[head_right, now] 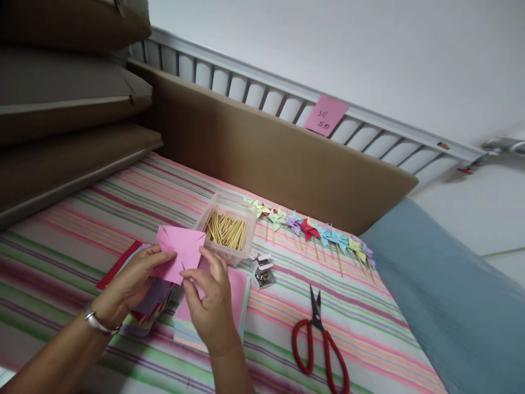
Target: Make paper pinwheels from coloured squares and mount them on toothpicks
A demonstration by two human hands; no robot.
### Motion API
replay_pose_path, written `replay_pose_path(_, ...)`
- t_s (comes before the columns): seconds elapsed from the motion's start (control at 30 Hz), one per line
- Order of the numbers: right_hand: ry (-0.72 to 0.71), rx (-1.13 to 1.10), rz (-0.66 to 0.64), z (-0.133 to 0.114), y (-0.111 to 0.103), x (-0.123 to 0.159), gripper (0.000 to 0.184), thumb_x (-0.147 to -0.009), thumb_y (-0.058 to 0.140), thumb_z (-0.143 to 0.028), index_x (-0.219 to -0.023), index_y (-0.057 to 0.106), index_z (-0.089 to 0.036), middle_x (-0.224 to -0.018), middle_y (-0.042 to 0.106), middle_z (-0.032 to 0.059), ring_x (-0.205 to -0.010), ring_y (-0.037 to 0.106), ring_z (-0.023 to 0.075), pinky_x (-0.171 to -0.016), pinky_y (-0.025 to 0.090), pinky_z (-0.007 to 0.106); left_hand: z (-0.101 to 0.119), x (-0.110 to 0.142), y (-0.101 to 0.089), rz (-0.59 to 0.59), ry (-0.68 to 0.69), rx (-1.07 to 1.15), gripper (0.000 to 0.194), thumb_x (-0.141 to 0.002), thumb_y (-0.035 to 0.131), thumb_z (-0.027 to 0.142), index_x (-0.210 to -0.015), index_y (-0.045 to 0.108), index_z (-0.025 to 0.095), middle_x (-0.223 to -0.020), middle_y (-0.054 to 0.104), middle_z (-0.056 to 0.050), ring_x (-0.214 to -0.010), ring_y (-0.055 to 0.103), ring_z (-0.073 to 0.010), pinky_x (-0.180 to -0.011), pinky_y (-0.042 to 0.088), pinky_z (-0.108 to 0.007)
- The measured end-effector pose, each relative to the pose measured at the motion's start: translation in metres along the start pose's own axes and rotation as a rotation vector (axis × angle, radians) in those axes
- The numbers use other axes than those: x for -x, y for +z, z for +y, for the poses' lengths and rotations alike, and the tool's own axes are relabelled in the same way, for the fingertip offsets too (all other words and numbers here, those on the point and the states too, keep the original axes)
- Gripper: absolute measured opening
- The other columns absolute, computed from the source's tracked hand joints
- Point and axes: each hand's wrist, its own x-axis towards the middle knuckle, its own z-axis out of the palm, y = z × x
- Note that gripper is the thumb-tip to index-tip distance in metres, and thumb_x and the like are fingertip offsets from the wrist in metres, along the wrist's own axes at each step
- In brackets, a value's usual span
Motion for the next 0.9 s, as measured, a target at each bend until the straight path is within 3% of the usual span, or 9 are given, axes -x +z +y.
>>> replay_pose_path(0.13, 0.019, 0.023, -0.002, 0.002, -0.002, -0.002, 0.011, -0.079, 0.061, -0.017, -0.082, 0.068, -0.025, -0.131, 0.047, 0.0049, -0.124, 0.038, 0.0239, -0.104, 0.029, 0.042, -0.003, 0.001, 0.001, -0.007, -0.003, -0.037, 0.02, -0.062, 0.069, 0.018, -0.082, 0.071, 0.013, -0.066, 0.072, -0.003, -0.056, 0.061, -0.0158, -0.058, 0.046, -0.025)
replay_pose_path(0.63, -0.006, 0.054, -0.101, 0.01, -0.008, 0.0, 0.022, -0.083, 0.051, -0.01, -0.085, 0.068, -0.024, -0.141, 0.036, 0.0034, -0.132, 0.029, 0.0217, -0.107, 0.025, 0.042, -0.004, -0.001, 0.0, -0.019, -0.003, -0.063, 0.026, -0.062, 0.072, 0.023, -0.086, 0.07, 0.012, -0.068, 0.071, -0.005, -0.059, 0.062, -0.0185, -0.062, 0.046, -0.027)
replay_pose_path(0.9, 0.041, 0.047, -0.102, 0.008, -0.008, 0.001, 0.012, -0.081, 0.058, -0.017, -0.081, 0.067, -0.024, -0.14, 0.038, 0.003, -0.132, 0.028, 0.0213, -0.108, 0.023, 0.039, -0.005, -0.001, 0.001, -0.063, -0.012, -0.081, 0.022, -0.065, 0.066, 0.018, -0.086, 0.07, 0.011, -0.067, 0.07, -0.004, -0.059, 0.059, -0.0159, -0.062, 0.044, -0.026)
